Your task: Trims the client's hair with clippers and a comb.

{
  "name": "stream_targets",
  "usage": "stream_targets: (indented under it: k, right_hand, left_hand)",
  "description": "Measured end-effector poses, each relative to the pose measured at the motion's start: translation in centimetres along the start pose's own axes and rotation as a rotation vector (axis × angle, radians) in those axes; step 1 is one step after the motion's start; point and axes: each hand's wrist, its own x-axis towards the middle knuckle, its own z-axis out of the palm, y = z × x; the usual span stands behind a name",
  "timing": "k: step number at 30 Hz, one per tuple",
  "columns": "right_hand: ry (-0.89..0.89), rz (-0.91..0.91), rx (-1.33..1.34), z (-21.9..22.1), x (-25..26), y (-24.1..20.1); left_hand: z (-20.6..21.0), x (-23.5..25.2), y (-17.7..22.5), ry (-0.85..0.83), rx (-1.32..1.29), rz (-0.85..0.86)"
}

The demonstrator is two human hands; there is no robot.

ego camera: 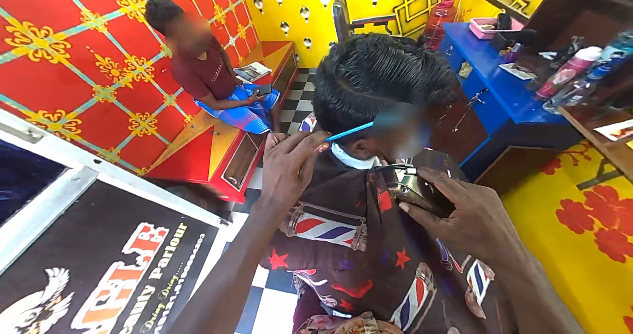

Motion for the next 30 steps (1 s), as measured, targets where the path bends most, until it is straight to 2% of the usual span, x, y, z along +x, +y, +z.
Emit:
stream_targets:
  k: [6,10,12,17,22,30]
  right_hand:
    - [-0.005,0.064,0.064,-1.3,-0.2,0.8]
    - [-0.002,0.17,0.147,-2.2,0.5,0.8]
    - [-0.022,0.281,0.201,-2.3,0.9,0.7]
    - [-0.105,0.454,0.374,-2.0,2.4,0.6]
    - [-0.181,0.514,0.544,-1.5,3.5,0.6]
    - [-0.212,0.526,0.626,-0.9,4.1,1.2]
  left_hand:
    - [-0.5,-1.2,0.1,-0.125,-0.002,-0.025]
    - [-1.5,-0.2,0.9,-0.21,-0.114,-0.161]
    - [-1.6,0.2,1.2,-0.183,-0.13,-0.178]
    - [-0.8,0.3,1.8,-0.012,0.006,-0.058]
    - [0.0,0.2,1.8,0.087,0.08,-0.01]
    - [0.7,0.3,1.6,0.154,0.128,0.009]
